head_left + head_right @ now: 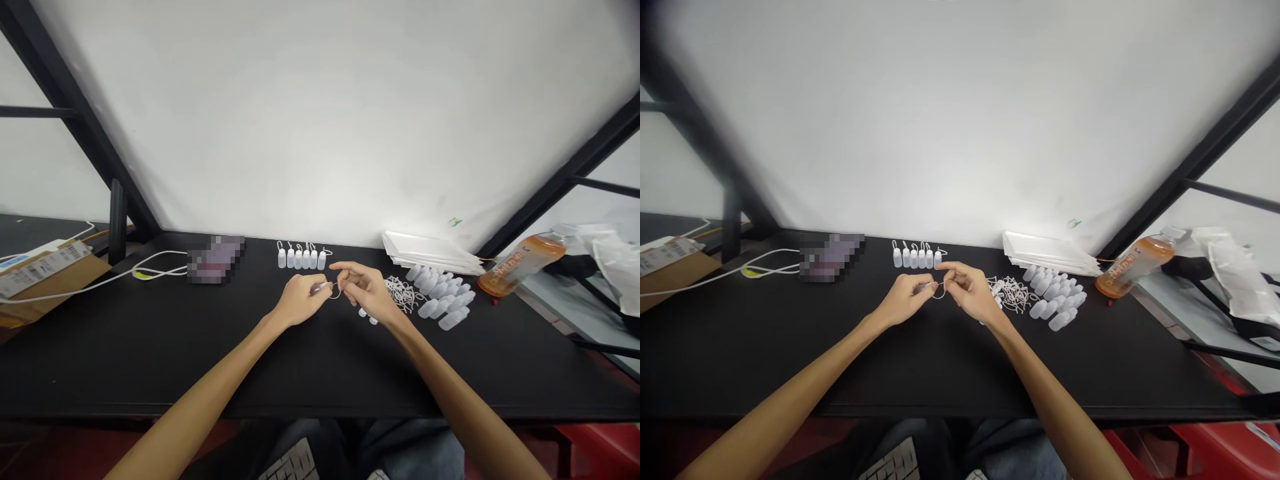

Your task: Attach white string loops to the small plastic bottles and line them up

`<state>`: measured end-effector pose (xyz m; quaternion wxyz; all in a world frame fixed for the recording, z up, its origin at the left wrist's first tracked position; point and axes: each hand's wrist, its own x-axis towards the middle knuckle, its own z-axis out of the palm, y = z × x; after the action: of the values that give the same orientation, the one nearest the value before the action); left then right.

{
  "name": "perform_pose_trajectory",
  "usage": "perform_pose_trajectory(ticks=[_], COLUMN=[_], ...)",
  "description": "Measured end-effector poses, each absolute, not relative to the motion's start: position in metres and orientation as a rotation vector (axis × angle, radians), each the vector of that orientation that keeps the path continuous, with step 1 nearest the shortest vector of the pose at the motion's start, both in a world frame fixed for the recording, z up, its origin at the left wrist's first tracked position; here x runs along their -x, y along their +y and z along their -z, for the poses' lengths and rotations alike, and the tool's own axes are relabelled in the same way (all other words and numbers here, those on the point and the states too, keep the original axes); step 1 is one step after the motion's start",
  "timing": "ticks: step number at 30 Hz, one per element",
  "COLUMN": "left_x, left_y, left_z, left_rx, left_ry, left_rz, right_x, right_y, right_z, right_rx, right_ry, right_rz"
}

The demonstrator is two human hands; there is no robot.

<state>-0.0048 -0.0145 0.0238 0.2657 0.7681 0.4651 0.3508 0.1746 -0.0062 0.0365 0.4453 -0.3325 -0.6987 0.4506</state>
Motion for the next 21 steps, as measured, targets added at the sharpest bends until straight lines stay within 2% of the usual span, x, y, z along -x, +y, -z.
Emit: perform_pose_trajectory(ticks=[13,21], left_x=[0.0071,0.0074], left_y=[-0.0162,-0.0147], left_z=[-0.0237,-0.0207], left_rx=[-2.278,-2.196], left_ry=[1.347,1.341], left_rz=[-0.838,-0.835], right_x=[-0.1789,-0.1834], right_y=[-0.0046,-0.0018], right_z=[-0.0344,-0.0356], right_rx=[0.875,0.862], right_ry=[-1.87,-1.935], right_rz=[-1.073,-1.074])
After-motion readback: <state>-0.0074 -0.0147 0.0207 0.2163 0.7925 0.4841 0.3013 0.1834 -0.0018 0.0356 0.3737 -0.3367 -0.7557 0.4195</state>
